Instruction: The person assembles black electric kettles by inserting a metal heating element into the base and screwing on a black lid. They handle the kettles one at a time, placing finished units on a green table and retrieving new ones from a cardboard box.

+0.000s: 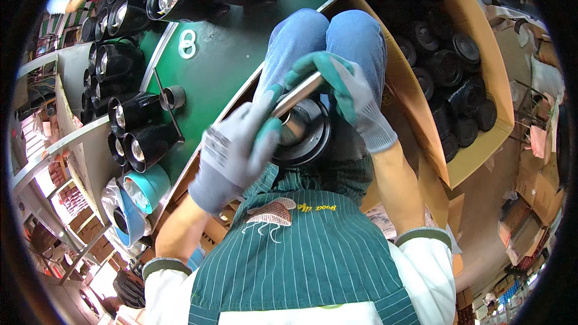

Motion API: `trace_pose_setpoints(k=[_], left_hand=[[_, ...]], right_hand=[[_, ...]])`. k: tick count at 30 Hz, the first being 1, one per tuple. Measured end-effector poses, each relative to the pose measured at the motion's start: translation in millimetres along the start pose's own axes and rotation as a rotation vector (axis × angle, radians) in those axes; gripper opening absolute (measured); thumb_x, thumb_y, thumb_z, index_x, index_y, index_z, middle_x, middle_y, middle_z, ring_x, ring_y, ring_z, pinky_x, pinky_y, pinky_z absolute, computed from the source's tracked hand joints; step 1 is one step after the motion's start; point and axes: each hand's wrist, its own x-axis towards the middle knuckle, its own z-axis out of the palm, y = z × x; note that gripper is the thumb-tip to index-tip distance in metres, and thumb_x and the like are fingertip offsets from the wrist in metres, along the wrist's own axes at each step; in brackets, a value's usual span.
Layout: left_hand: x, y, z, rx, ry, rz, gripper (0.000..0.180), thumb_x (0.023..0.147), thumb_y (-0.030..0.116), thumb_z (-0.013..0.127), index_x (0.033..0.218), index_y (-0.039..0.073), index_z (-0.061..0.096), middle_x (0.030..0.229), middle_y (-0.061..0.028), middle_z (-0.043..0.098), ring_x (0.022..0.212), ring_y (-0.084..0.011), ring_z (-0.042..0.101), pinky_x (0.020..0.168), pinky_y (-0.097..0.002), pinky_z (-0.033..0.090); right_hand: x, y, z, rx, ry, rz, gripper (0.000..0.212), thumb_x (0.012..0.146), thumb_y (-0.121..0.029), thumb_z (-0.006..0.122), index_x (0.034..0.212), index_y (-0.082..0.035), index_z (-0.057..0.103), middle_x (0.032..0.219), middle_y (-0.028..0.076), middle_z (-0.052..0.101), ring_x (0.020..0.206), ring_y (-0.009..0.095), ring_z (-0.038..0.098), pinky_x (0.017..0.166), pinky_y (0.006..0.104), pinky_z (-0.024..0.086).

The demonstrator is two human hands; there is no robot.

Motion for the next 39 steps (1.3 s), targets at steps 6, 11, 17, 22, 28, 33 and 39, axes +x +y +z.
trace_pose_setpoints(k=[6,11,17,22,28,33,39], left_hand=[[24.5,-18.3,-14.9,-0.398,-0.158,-0.142,0.049,0.102,0.029,0.046,0.138,-0.002,0.059,0.102,-0.0207,0.068,0.088,-0.0330,0.066,0.083,-0.0371,0.052],[19.4,8.7,3.3,-0.128,-0.010,-0.024,0.040,0.099,0.023,0.053,0.130,0.000,0.062,0.111,-0.0256,0.067,0.102,-0.0442,0.067,0.089,-0.0453,0.053],[43.1,-36.7,-2.9,-0.275,-0.338,-0.029,0.038,0.106,0.025,0.048,0.124,0.000,0.070,0.082,-0.0199,0.071,0.076,-0.0315,0.073,0.073,-0.0370,0.056],[58.8,-38.9,2.6,-0.050,-0.196,0.261,0.031,0.101,0.026,0.058,0.114,0.004,0.075,0.079,-0.0202,0.069,0.072,-0.0340,0.070,0.068,-0.0416,0.056],[99.3,-63.0,8.4,-0.114,-0.401,0.334,0.034,0.104,0.030,0.058,0.099,0.001,0.075,0.078,-0.0167,0.070,0.069,-0.0265,0.070,0.068,-0.0378,0.057],[129.1,-70.2,28.8,-0.400,-0.264,0.254,0.048,0.107,0.038,0.052,0.087,-0.001,0.073,0.069,-0.0161,0.067,0.058,-0.0280,0.063,0.060,-0.0376,0.053],[157.9,-59.7,43.6,-0.230,-0.268,0.455,0.066,0.107,0.052,0.042,0.084,-0.003,0.071,0.079,-0.0242,0.068,0.081,-0.0371,0.068,0.080,-0.0440,0.054]], right_hand=[[-38.3,17.1,-3.2,0.192,0.043,-0.100,0.035,0.104,-0.022,0.061,0.122,0.007,0.068,0.116,0.017,0.074,0.106,0.024,0.074,0.096,0.0352,0.059],[-1.1,17.8,-21.3,0.401,-0.056,0.045,0.042,0.105,-0.024,0.060,0.136,0.005,0.059,0.113,0.017,0.074,0.108,0.027,0.072,0.098,0.0402,0.058],[-22.1,16.1,-21.4,0.441,-0.271,-0.148,0.031,0.105,-0.028,0.054,0.112,0.001,0.064,0.088,0.015,0.069,0.104,0.033,0.065,0.104,0.0486,0.049],[-6.8,-18.5,-20.1,0.041,-0.381,-0.258,0.068,0.108,-0.047,0.042,0.053,-0.009,0.058,0.058,0.007,0.057,0.068,0.028,0.054,0.076,0.0438,0.049],[-19.1,-30.2,-19.5,-0.446,-0.611,-0.523,0.025,0.063,-0.031,0.077,0.065,-0.007,0.070,0.067,0.005,0.057,0.087,0.038,0.060,0.091,0.0562,0.049],[-26.4,-60.6,20.2,-0.989,-0.792,-0.510,0.037,0.065,-0.034,0.083,0.058,-0.014,0.052,0.062,0.000,0.043,0.072,0.022,0.060,0.097,0.0507,0.050],[-32.9,-62.1,45.7,-1.246,-1.114,-0.280,0.033,0.071,-0.029,0.076,0.054,-0.014,0.053,0.057,0.000,0.048,0.064,0.019,0.056,0.082,0.0382,0.050]])
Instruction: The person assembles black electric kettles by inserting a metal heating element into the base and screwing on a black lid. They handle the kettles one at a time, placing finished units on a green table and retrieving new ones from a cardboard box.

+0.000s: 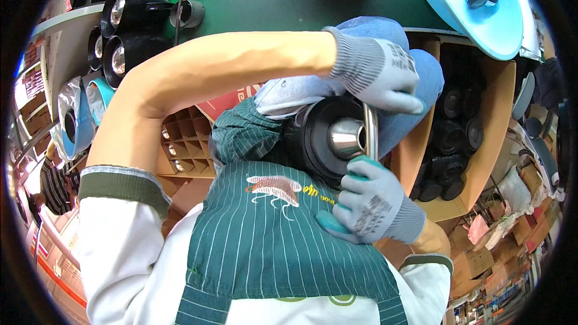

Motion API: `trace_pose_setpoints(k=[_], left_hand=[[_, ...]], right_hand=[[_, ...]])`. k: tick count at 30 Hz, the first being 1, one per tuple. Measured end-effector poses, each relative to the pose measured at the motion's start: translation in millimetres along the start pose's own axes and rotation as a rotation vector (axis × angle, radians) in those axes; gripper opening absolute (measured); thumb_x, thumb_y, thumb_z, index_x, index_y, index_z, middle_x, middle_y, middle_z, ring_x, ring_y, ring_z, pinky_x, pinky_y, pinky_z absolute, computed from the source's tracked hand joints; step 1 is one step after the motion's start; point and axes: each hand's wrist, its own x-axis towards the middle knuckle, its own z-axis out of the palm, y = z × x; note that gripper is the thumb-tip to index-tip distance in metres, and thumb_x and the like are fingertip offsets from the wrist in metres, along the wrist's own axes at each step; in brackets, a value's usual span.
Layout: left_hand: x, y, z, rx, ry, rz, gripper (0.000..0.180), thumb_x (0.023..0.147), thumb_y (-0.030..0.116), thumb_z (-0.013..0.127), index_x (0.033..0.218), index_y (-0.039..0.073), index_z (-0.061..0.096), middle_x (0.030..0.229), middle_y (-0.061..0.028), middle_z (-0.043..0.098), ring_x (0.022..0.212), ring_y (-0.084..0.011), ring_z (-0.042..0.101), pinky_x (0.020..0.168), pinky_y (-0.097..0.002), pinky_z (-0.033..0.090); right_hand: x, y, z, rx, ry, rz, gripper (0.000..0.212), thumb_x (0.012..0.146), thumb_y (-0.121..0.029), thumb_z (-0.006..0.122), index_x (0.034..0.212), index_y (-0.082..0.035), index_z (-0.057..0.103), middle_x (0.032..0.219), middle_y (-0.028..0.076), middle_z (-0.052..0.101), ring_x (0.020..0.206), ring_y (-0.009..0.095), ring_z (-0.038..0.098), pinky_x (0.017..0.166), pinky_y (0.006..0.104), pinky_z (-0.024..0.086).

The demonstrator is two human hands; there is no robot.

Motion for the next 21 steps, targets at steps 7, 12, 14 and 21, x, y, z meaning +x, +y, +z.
trace_pose_setpoints(k=[7,12,14,21], left_hand=[[35.0,-7.0,20.9,-0.084,-0.095,0.226,0.060,0.106,0.050,0.045,0.088,0.000,0.074,0.089,-0.0243,0.071,0.087,-0.0385,0.070,0.084,-0.0459,0.054],[56.7,13.2,27.1,-0.348,-0.403,0.309,0.053,0.104,0.042,0.046,0.084,0.003,0.076,0.080,-0.0170,0.071,0.081,-0.0345,0.068,0.083,-0.0418,0.053],[52.6,6.7,31.5,-0.450,-0.307,0.347,0.047,0.104,0.039,0.048,0.097,0.003,0.078,0.090,-0.0166,0.073,0.087,-0.0336,0.068,0.084,-0.0423,0.052],[-6.2,22.1,18.8,0.132,0.673,0.351,0.049,0.096,0.048,0.064,0.125,0.009,0.065,0.100,-0.0132,0.068,0.096,-0.0307,0.068,0.090,-0.0428,0.054]], right_hand=[[63.6,-9.9,-7.1,0.194,-0.410,0.084,0.010,0.088,-0.020,0.063,0.082,-0.013,0.059,0.076,0.000,0.054,0.080,0.020,0.058,0.081,0.0345,0.047],[116.8,-2.6,-11.6,0.110,-0.283,0.045,0.015,0.087,-0.028,0.063,0.080,-0.014,0.060,0.072,0.000,0.053,0.073,0.022,0.058,0.074,0.0362,0.046],[122.2,-5.6,-9.2,0.069,-0.225,0.030,0.023,0.083,-0.036,0.065,0.078,-0.014,0.061,0.068,-0.001,0.052,0.069,0.022,0.057,0.070,0.0367,0.047],[99.4,-13.1,-21.0,0.407,0.098,0.165,0.035,0.083,-0.047,0.072,0.075,-0.013,0.066,0.071,0.004,0.066,0.072,0.024,0.066,0.067,0.0380,0.049]])
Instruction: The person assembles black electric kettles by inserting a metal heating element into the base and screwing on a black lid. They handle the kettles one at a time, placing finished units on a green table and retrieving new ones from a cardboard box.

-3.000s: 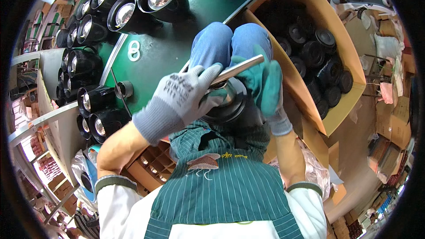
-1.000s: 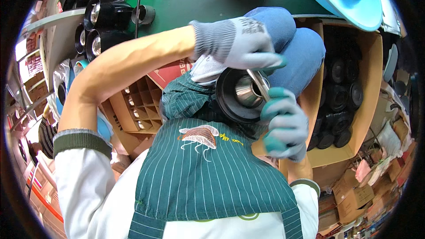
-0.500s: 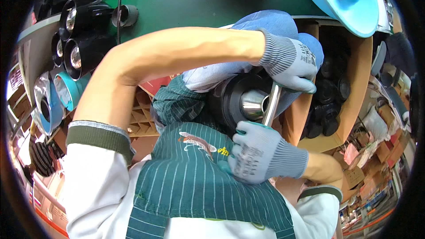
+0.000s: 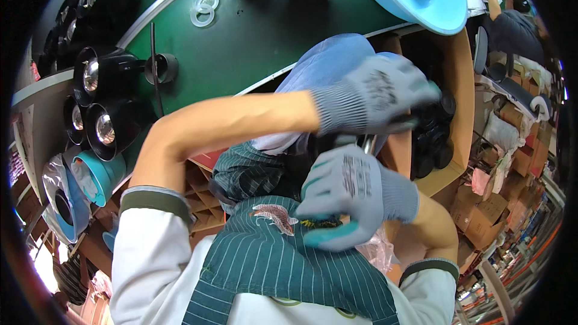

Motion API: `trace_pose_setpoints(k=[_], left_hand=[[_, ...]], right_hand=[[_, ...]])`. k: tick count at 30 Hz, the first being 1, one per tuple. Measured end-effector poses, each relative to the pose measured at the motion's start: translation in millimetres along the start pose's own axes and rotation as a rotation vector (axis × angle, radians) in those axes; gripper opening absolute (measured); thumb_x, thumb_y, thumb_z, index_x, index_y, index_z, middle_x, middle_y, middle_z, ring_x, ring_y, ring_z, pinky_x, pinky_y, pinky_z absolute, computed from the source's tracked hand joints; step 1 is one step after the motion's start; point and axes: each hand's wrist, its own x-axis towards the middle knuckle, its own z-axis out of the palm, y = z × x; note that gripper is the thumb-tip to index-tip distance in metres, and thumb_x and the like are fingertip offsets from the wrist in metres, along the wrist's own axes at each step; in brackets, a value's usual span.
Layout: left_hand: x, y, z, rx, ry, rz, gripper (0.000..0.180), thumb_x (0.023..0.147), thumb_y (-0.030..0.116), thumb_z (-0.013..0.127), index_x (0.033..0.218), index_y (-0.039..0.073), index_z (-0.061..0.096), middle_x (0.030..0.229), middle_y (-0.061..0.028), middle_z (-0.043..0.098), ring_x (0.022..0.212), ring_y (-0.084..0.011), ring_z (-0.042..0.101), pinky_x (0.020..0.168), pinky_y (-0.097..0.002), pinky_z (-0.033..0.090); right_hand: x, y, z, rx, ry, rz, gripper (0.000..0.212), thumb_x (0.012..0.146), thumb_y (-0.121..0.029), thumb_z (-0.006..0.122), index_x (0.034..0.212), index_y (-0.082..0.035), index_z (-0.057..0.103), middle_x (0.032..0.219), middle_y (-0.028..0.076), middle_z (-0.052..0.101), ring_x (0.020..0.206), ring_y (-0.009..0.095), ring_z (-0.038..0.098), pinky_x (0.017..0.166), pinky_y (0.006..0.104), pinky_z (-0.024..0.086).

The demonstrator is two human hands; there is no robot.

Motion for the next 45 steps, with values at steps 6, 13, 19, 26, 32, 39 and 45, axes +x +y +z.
trace_pose_setpoints(k=[6,13,19,26,32,39,45], left_hand=[[10.3,43.8,-73.8,0.035,-0.991,-0.614,0.057,0.090,0.059,0.070,0.100,0.004,0.078,0.084,-0.0199,0.073,0.082,-0.0347,0.073,0.079,-0.0423,0.058],[65.8,90.5,-70.4,0.334,-1.353,-0.728,0.044,0.105,0.036,0.057,0.106,-0.004,0.074,0.075,-0.0130,0.071,0.065,-0.0231,0.069,0.061,-0.0394,0.057],[56.7,114.1,-44.4,0.397,-1.498,-1.125,0.084,0.097,0.066,0.049,0.136,-0.007,0.060,0.130,-0.0240,0.066,0.119,-0.0358,0.065,0.106,-0.0454,0.050],[5.4,103.1,-47.4,0.518,-1.024,-1.015,0.088,0.088,0.058,0.071,0.125,-0.017,0.045,0.103,-0.0308,0.071,0.095,-0.0395,0.074,0.079,-0.0436,0.060],[0.1,121.8,-45.4,0.553,-0.934,-1.001,0.081,0.088,0.059,0.071,0.123,-0.010,0.045,0.099,-0.0310,0.070,0.092,-0.0427,0.073,0.079,-0.0463,0.058],[-17.5,104.2,-46.2,0.352,-0.911,-0.812,0.068,0.085,0.046,0.079,0.117,-0.005,0.046,0.095,-0.0274,0.069,0.091,-0.0441,0.070,0.077,-0.0488,0.056],[-5.7,97.8,-51.3,0.254,-1.010,-0.660,0.065,0.083,0.046,0.081,0.114,0.001,0.046,0.092,-0.0220,0.068,0.087,-0.0429,0.069,0.075,-0.0477,0.055]], right_hand=[[2.8,9.4,2.0,0.425,0.152,-0.348,0.018,0.081,-0.014,0.076,0.087,0.003,0.076,0.077,0.015,0.071,0.067,0.031,0.069,0.064,0.0347,0.055],[-96.2,32.5,72.1,1.110,1.556,-0.056,0.082,0.108,-0.064,0.018,0.152,-0.001,0.046,0.146,0.026,0.055,0.144,0.035,0.045,0.120,0.0449,0.034],[-67.9,49.9,123.5,0.839,1.421,0.058,0.085,0.106,-0.066,0.007,0.164,-0.005,0.011,0.164,0.022,0.032,0.153,0.032,0.029,0.127,0.0428,0.012],[-82.2,131.7,91.6,0.892,1.208,-0.229,0.085,0.106,-0.064,0.028,0.164,-0.003,0.013,0.165,0.023,0.031,0.151,0.035,0.033,0.127,0.0458,0.020],[-4.4,171.7,-0.7,1.835,0.312,-0.413,0.036,0.104,-0.042,0.060,0.105,-0.006,0.064,0.078,0.004,0.061,0.086,0.024,0.067,0.085,0.0389,0.056],[-36.8,184.7,26.0,1.683,0.696,-0.523,0.026,0.107,-0.036,0.054,0.102,-0.011,0.060,0.081,-0.002,0.053,0.073,0.014,0.047,0.079,0.0352,0.046],[-60.3,152.9,30.6,1.538,0.906,-0.464,0.036,0.110,-0.034,0.046,0.081,-0.015,0.050,0.064,-0.005,0.027,0.061,0.014,0.030,0.067,0.0328,0.035]])
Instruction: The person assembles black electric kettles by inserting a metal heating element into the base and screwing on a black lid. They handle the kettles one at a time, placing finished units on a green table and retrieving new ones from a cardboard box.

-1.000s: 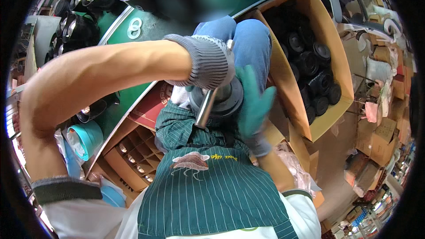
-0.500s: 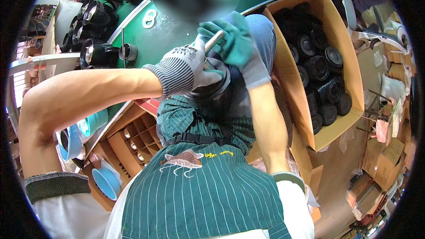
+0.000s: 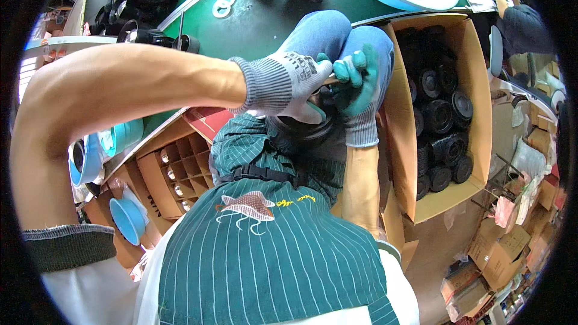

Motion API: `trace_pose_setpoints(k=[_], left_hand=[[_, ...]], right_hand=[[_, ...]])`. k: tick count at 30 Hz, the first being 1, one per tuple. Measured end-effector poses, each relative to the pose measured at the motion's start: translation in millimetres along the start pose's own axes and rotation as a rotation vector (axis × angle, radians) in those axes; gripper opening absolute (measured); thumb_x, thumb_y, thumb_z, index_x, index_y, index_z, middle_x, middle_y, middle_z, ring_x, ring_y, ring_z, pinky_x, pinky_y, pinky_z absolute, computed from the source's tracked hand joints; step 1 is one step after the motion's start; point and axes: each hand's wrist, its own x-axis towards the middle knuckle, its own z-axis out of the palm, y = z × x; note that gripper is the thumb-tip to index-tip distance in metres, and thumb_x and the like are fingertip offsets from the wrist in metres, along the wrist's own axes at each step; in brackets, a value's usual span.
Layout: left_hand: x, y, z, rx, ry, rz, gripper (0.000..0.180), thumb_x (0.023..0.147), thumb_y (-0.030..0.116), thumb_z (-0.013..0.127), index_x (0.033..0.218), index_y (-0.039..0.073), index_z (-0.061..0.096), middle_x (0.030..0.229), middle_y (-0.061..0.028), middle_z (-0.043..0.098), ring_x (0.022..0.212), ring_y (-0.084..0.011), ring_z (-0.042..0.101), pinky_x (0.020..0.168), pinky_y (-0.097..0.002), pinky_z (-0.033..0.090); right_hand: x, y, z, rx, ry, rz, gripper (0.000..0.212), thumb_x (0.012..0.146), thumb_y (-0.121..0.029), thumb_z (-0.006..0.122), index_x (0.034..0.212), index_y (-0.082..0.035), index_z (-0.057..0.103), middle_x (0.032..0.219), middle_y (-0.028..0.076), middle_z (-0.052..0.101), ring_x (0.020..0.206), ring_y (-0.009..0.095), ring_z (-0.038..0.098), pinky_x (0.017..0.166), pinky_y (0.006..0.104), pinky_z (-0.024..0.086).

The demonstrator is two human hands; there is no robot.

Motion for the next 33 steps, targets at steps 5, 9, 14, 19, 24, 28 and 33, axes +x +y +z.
trace_pose_setpoints(k=[5,9,14,19,24,28,33], left_hand=[[23.9,-35.0,2.7,0.079,-0.061,0.380,0.070,0.080,0.046,0.084,0.120,0.002,0.046,0.093,-0.0198,0.064,0.085,-0.0418,0.068,0.073,-0.0460,0.054],[17.4,-63.2,4.3,0.128,0.049,0.674,0.077,0.081,0.057,0.080,0.127,0.005,0.046,0.101,-0.0178,0.064,0.091,-0.0383,0.070,0.072,-0.0439,0.060],[30.6,-83.8,-1.6,0.212,-0.115,0.760,0.085,0.083,0.064,0.074,0.137,0.006,0.043,0.106,-0.0161,0.063,0.088,-0.0374,0.071,0.069,-0.0417,0.060],[42.1,-95.0,6.0,0.138,-0.041,0.956,0.075,0.088,0.063,0.070,0.128,0.006,0.043,0.099,-0.0144,0.064,0.084,-0.0368,0.070,0.066,-0.0416,0.057],[64.0,-88.1,8.9,0.172,-0.067,1.092,0.071,0.089,0.060,0.070,0.124,0.005,0.043,0.097,-0.0153,0.064,0.084,-0.0368,0.070,0.066,-0.0426,0.057],[64.3,-104.3,-3.0,0.292,0.055,1.109,0.077,0.084,0.067,0.071,0.123,0.007,0.044,0.097,-0.0151,0.064,0.082,-0.0373,0.070,0.065,-0.0433,0.056],[53.8,-84.1,-7.6,0.102,0.096,0.848,0.073,0.079,0.063,0.078,0.117,0.006,0.052,0.093,-0.0164,0.067,0.085,-0.0402,0.068,0.074,-0.0457,0.054]], right_hand=[[-32.9,-7.9,33.7,-0.136,-0.007,-0.227,0.047,0.112,-0.027,0.038,0.067,-0.014,0.032,0.059,-0.001,0.027,0.058,0.015,0.027,0.071,0.0365,0.040],[-49.3,13.7,74.8,-0.525,0.001,-0.447,0.044,0.110,-0.024,0.033,0.067,-0.013,0.032,0.059,0.001,0.029,0.059,0.018,0.034,0.100,0.0507,0.047],[-62.3,24.0,77.4,-0.772,-0.051,-0.541,0.040,0.106,-0.021,0.035,0.067,-0.013,0.036,0.060,0.002,0.035,0.060,0.021,0.039,0.109,0.0598,0.041],[-71.0,43.6,99.6,-0.931,0.030,-0.604,0.044,0.102,-0.018,0.041,0.059,-0.013,0.033,0.057,0.003,0.034,0.061,0.022,0.042,0.107,0.0588,0.043],[-70.4,50.8,99.5,-1.029,0.068,-0.668,0.042,0.101,-0.019,0.037,0.059,-0.014,0.034,0.057,0.002,0.031,0.061,0.021,0.041,0.101,0.0553,0.046],[-61.7,40.8,89.5,-1.001,0.053,-0.627,0.045,0.107,-0.025,0.034,0.064,-0.016,0.034,0.061,0.000,0.034,0.067,0.019,0.041,0.100,0.0510,0.046],[-75.2,13.9,78.7,-0.881,0.346,-0.524,0.041,0.107,-0.037,0.044,0.120,-0.003,0.064,0.097,0.012,0.065,0.099,0.033,0.064,0.112,0.0523,0.042]])
